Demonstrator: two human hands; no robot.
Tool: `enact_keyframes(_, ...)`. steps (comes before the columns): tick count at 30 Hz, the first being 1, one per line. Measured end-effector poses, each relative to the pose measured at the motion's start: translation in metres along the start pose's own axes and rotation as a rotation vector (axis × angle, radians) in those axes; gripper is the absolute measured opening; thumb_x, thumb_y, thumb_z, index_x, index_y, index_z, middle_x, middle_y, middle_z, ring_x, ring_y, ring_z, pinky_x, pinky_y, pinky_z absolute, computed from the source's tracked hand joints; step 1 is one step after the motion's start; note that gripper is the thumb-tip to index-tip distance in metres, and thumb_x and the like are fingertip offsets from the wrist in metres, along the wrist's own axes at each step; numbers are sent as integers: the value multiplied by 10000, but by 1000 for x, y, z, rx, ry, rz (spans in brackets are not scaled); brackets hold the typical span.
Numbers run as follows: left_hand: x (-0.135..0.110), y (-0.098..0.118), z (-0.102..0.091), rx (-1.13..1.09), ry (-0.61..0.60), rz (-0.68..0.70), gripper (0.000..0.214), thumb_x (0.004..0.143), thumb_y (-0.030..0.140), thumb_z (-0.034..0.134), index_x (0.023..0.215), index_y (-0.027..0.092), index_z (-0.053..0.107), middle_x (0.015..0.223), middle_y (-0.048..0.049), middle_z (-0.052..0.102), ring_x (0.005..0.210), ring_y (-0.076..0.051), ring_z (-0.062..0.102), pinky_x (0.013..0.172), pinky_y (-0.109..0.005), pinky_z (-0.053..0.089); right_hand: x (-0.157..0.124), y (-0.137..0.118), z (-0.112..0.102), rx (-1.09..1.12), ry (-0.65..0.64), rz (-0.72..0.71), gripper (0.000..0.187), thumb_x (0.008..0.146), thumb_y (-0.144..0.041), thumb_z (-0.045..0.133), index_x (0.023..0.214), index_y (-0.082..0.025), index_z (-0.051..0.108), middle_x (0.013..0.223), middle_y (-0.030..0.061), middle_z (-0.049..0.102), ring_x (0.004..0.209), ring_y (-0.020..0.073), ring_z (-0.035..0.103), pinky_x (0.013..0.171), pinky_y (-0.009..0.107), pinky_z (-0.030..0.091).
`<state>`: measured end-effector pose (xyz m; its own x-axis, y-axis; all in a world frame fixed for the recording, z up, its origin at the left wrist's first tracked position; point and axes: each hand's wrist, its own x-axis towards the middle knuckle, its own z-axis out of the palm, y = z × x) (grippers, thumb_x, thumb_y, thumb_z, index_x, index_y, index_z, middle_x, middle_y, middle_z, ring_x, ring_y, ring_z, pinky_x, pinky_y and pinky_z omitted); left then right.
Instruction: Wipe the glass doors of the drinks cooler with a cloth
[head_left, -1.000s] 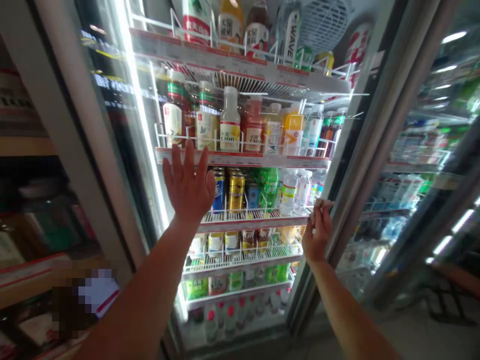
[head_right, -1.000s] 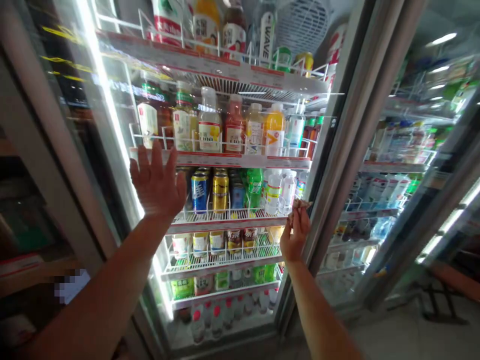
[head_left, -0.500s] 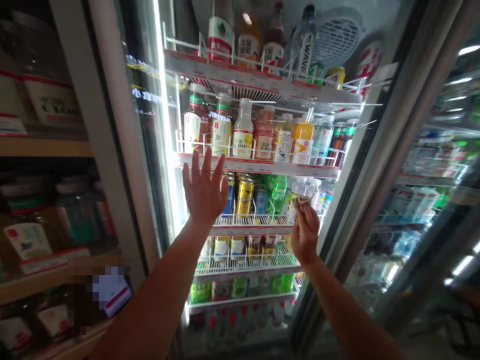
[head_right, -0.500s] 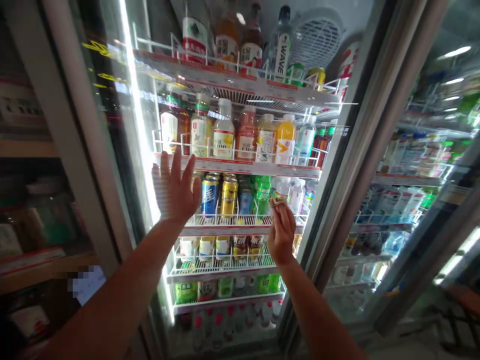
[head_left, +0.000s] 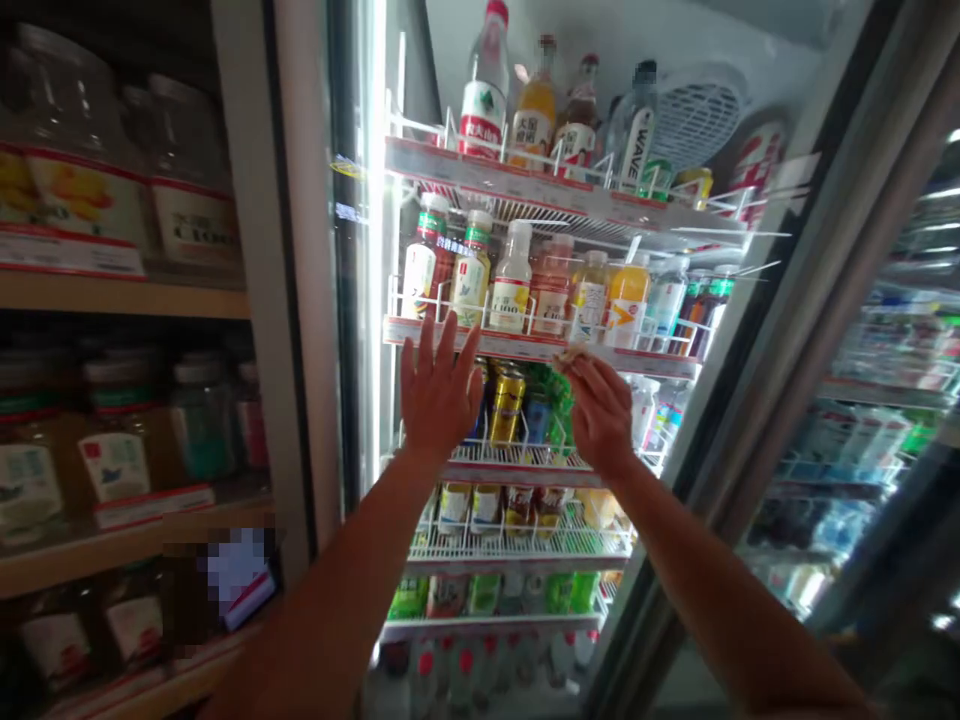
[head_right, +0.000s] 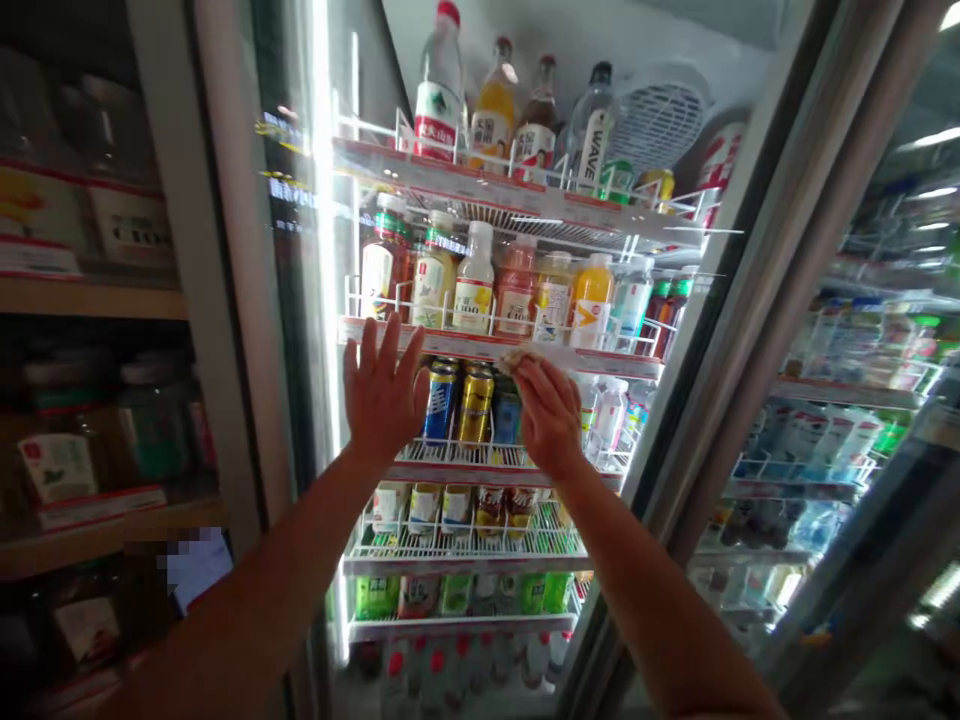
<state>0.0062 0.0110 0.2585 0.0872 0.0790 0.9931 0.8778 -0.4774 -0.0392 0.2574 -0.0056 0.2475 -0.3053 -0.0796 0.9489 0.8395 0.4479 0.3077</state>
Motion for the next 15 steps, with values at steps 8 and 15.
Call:
enact_keyframes(8, -1, 1, -1, 79, 37, 27, 592, 989, 262, 520, 1563, 232, 380, 1646, -63, 264, 1552, -276, 132, 1269, -516, 139, 39, 90, -23, -210, 291, 144, 419, 957, -184, 477, 1337, -185, 651, 1400, 108, 623, 1318, 278, 563, 1111, 539, 462)
enact_keyframes(15, -1, 0, -2, 98, 52, 30, 579, 983, 260, 525, 1548, 221, 407, 1636, -72, 294, 1550, -277, 146, 1269, -512, 145, 61, 159, -35, -250, 478, 280, 417, 940, -160, 466, 1266, -33, 694, 1319, 241, 643, 1223, 298, 612, 1035, 471, 491)
